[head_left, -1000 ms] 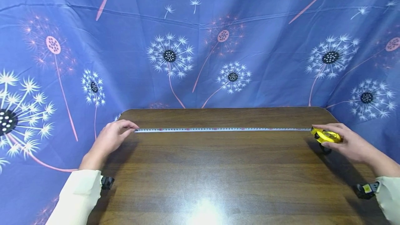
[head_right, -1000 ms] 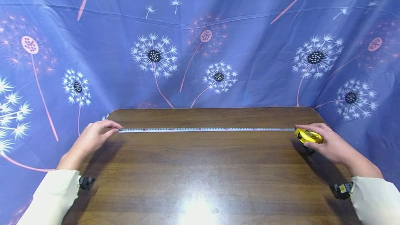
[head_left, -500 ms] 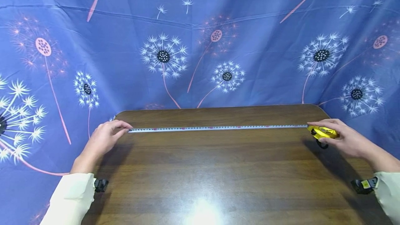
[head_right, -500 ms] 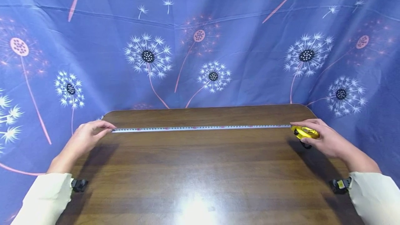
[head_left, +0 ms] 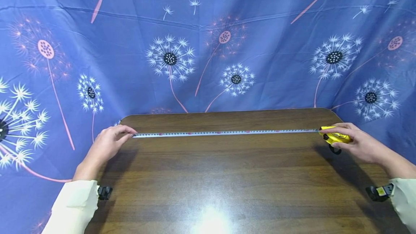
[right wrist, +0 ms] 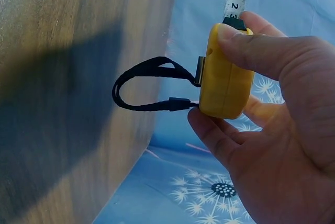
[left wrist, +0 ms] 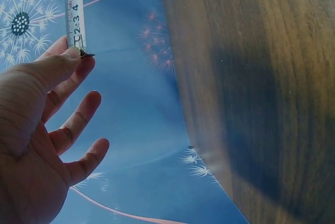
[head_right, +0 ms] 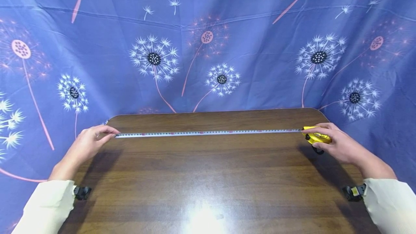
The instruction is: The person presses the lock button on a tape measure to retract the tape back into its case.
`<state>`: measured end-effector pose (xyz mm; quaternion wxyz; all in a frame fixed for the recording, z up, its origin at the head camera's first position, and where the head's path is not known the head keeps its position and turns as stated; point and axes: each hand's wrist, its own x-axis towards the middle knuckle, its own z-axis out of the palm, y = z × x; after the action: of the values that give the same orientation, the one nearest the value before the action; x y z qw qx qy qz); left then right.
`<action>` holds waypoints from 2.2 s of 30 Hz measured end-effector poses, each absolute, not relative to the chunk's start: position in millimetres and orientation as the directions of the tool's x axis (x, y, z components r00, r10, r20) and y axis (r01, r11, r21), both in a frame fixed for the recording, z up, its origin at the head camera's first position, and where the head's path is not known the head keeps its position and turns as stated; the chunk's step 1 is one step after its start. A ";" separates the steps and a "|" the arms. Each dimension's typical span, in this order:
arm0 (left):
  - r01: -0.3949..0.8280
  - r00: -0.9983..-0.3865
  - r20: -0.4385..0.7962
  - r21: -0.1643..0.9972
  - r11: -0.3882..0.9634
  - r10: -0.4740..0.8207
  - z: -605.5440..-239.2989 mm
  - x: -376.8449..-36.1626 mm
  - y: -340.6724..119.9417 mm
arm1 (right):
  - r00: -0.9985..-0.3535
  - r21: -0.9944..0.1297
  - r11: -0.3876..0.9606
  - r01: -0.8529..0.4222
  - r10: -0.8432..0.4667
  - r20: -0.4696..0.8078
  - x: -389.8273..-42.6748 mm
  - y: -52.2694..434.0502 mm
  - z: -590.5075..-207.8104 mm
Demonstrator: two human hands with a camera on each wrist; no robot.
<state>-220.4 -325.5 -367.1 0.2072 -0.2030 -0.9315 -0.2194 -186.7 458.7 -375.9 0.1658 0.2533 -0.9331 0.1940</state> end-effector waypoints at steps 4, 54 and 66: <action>0.463 -0.837 0.467 0.330 0.823 0.284 -367.9 -220.4 -326.2 | -0.836 -0.293 0.805 -0.516 -0.399 0.376 -186.2 458.6 -374.8; 0.477 -0.840 0.448 0.339 0.811 0.307 -379.2 -221.6 -328.3 | -0.849 -0.253 0.839 -0.481 -0.375 0.371 -186.9 453.8 -374.9; 0.490 -0.830 0.460 0.332 0.806 0.315 -380.8 -221.6 -329.4 | -0.817 -0.243 0.819 -0.520 -0.395 0.419 -188.4 453.6 -377.4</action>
<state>-221.6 -329.4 -380.8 0.1953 -0.2163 -0.9300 -0.2240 -188.4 453.6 -377.4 0.1780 0.2441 -0.9369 0.1758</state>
